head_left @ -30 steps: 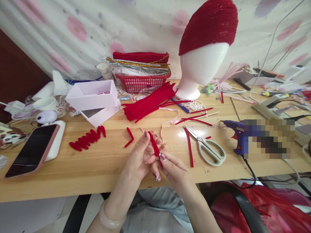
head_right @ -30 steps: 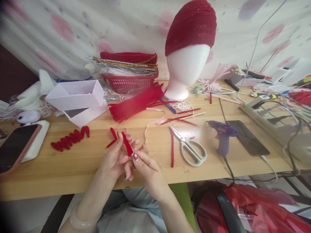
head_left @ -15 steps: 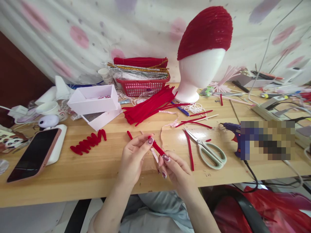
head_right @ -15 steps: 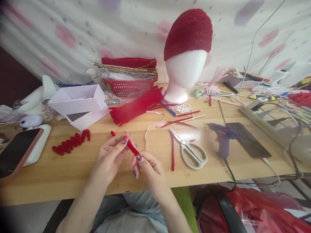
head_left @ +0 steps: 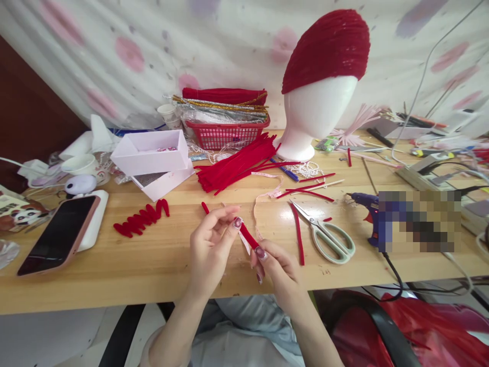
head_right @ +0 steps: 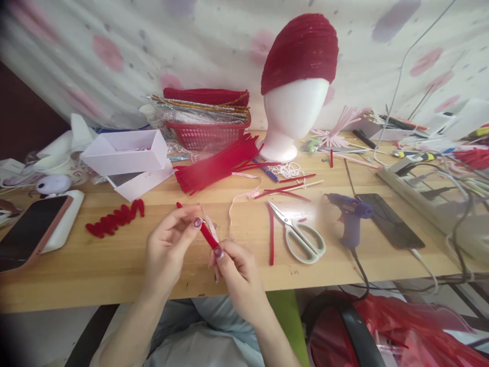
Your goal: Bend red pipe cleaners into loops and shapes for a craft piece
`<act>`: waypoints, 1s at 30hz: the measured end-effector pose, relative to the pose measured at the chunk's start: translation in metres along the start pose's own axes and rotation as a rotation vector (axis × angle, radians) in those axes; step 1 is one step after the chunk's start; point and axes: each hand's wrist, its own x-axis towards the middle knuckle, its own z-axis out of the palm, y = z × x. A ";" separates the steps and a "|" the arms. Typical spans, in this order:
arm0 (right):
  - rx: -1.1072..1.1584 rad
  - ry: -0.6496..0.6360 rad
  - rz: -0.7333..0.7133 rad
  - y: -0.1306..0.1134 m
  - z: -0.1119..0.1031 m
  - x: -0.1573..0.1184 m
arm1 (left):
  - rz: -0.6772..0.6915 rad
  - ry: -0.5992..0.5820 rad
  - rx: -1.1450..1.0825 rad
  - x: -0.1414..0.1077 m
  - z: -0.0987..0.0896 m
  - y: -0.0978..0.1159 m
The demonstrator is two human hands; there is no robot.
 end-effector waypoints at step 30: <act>0.289 -0.072 0.133 0.002 0.012 0.002 | -0.423 -0.089 -0.740 -0.015 -0.001 -0.014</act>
